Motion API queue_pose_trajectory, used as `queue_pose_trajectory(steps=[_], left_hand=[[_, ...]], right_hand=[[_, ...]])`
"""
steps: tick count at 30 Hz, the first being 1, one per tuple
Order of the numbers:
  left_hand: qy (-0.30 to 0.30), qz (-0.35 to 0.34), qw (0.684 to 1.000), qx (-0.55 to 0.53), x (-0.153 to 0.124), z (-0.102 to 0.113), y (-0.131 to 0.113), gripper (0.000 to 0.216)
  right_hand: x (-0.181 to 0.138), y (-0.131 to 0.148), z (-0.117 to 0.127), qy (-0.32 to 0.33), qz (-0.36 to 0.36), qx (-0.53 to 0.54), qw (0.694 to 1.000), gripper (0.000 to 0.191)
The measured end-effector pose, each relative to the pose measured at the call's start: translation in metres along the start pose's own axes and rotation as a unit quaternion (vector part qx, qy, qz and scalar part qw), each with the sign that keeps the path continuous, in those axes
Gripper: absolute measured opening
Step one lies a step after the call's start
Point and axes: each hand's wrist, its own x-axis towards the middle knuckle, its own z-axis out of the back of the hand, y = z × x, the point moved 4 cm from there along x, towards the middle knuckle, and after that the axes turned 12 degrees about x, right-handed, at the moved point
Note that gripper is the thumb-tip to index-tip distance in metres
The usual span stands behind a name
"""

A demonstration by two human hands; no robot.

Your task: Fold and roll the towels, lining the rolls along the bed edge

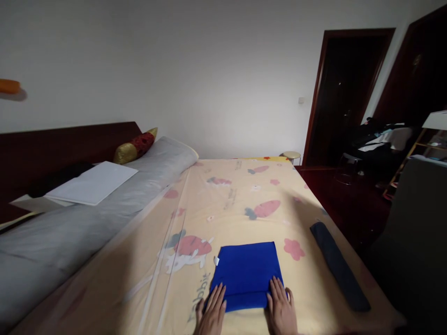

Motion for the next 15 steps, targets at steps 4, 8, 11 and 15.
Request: queue_pose_trajectory(steps=[4,8,11,15], left_hand=[[0.005,0.008,1.0,-0.003,0.006,-0.001,-0.013,0.053],[-0.008,-0.103,0.993,-0.053,0.016,0.006,-0.063,0.061],[0.036,-0.106,0.991,-0.068,0.02,0.01,-0.073,0.052],[0.062,0.01,0.997,-0.036,0.019,0.014,-0.032,0.05]], right_hand=[[0.003,0.007,0.007,0.016,-0.027,0.006,0.999,0.047],[0.01,0.053,-0.006,0.109,0.06,0.072,0.99,0.047],[0.015,0.063,-0.013,0.124,0.061,0.079,0.987,0.047],[0.019,0.026,-0.006,0.055,-0.002,0.021,0.998,0.049]])
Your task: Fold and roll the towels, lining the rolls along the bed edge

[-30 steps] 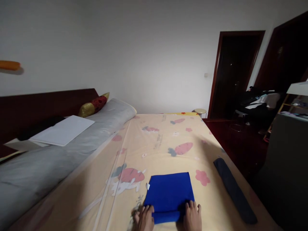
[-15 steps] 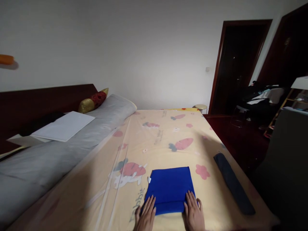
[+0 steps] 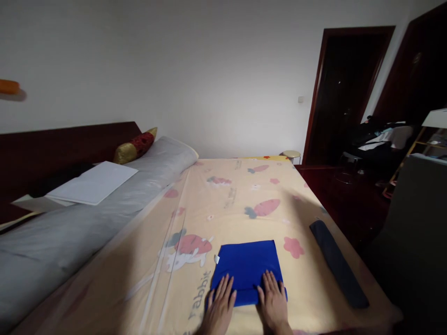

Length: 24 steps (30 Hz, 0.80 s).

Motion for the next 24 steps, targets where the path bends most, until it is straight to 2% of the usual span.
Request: queue_pose_trajectory(steps=[3,5,8,11,13,17,20,24], left_hand=[[-0.035,0.056,0.997,0.036,-0.004,0.004,0.033,0.048],[-0.075,0.071,0.993,0.055,-0.007,0.006,0.045,0.045],[-0.132,0.069,0.987,0.06,-0.013,0.009,0.048,0.04],[-0.148,0.037,0.987,0.048,-0.023,0.005,0.042,0.038],[-0.146,0.025,0.988,0.047,-0.03,-0.002,0.037,0.04],[-0.129,0.043,0.99,0.047,-0.036,-0.012,0.032,0.052],[-0.081,0.059,0.995,0.027,-0.025,-0.004,0.03,0.052],[0.018,0.074,0.997,0.004,-0.002,0.015,0.035,0.05]], right_hand=[[-0.002,-0.031,0.011,-0.027,-0.038,-0.028,0.998,0.051],[-0.005,-0.041,0.019,-0.04,-0.048,-0.038,0.997,0.051],[-0.014,-0.042,0.028,-0.062,-0.018,-0.042,0.997,0.047],[-0.027,-0.042,0.028,-0.058,0.028,-0.03,0.997,0.042],[-0.037,-0.046,0.022,-0.046,0.037,-0.021,0.998,0.044],[-0.046,-0.048,0.013,-0.053,0.018,-0.003,0.998,0.048],[-0.036,-0.038,0.02,-0.049,-0.009,0.008,0.999,0.044],[-0.012,-0.023,0.044,-0.008,-0.043,0.004,0.999,0.03]])
